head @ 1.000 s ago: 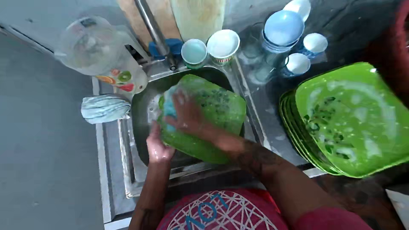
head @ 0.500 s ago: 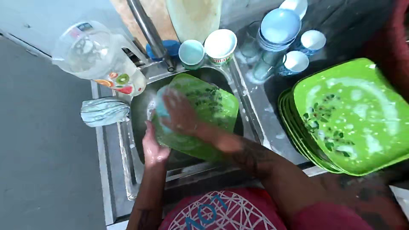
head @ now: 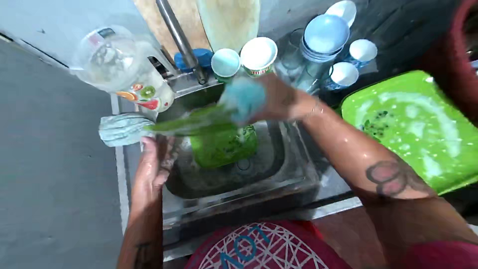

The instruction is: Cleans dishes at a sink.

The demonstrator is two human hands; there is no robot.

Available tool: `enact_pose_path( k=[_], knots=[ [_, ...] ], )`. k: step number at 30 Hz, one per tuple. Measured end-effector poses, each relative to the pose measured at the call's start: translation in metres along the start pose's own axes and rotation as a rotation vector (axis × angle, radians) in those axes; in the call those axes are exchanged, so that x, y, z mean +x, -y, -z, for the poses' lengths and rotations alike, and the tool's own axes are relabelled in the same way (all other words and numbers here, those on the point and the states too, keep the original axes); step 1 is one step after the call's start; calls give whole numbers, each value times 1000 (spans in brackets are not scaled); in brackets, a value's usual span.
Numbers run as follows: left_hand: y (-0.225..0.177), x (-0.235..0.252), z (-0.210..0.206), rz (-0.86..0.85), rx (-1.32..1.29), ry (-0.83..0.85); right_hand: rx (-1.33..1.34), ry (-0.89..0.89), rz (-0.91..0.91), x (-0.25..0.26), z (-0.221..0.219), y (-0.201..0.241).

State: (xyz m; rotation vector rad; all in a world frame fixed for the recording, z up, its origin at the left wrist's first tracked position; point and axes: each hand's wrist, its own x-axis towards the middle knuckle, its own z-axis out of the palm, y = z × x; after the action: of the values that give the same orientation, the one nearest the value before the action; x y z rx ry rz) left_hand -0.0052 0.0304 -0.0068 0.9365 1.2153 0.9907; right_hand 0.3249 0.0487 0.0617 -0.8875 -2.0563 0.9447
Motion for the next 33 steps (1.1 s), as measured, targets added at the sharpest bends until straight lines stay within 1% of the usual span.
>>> enact_pose_path(
  k=[2,3,4,6,7,8,9,11,12,13,14,15,16,17,18,19,20,22,23,24,26,27,28,29,31,33],
  knots=[
    [-7,5,-2,-54,114,42,207,-178,-164,18,20,0],
    [-14,2,-7,-64,113,97,250,-310,-251,25,21,1],
    [-15,0,-11,-101,22,163,250,-449,-279,32,19,-2],
    [-12,-4,-23,-153,-177,277,103,-684,-180,37,9,-20],
    [-10,-8,-32,-142,-243,277,-11,-752,-94,38,1,-30],
    [-8,-12,-42,-118,-305,249,-128,-778,0,38,-10,-37],
    [-6,-16,-49,-99,-355,239,-225,-766,78,36,-27,-38],
    [-2,-27,-58,-93,-343,286,-329,-616,160,24,-71,-20],
    [0,-33,-59,-99,-267,322,-345,-539,197,18,-94,-7],
    [1,-40,-57,-107,-134,312,-336,-478,248,14,-113,4],
    [1,-50,-56,-85,50,232,-327,-435,301,12,-127,10],
    [-1,-56,-57,-54,192,194,-317,-432,356,12,-134,12],
    [-1,-55,-60,-46,219,177,-327,-480,392,16,-132,10],
    [0,-52,-63,-89,172,203,-352,-553,386,22,-124,5],
    [1,-48,-65,-175,119,269,-375,-645,339,28,-111,-4],
    [1,-46,-68,-256,107,292,-381,-743,257,35,-94,-16],
    [1,-48,-70,-322,121,284,-335,-827,137,40,-75,-29],
    [0,-52,-69,-403,96,304,-126,-923,-127,44,-43,-52],
    [0,-53,-67,-392,63,341,-43,-938,-227,44,-33,-60],
    [1,-52,-62,-335,-1,413,6,-929,-281,43,-27,-63],
    [2,-41,-46,-213,-26,650,-52,-877,-287,44,-24,-52],
    [1,-36,-43,-161,2,710,-159,-831,-234,45,-30,-41],
    [-1,-33,-45,-121,55,710,-292,-799,-128,47,-41,-27],
    [-2,-33,-52,-93,105,641,-379,-753,-22,48,-54,-12],
    [-2,-30,-63,-94,149,479,-467,-638,131,47,-87,11],
    [-2,-31,-72,-103,121,332,-458,-588,236,42,-112,14]
  ],
)
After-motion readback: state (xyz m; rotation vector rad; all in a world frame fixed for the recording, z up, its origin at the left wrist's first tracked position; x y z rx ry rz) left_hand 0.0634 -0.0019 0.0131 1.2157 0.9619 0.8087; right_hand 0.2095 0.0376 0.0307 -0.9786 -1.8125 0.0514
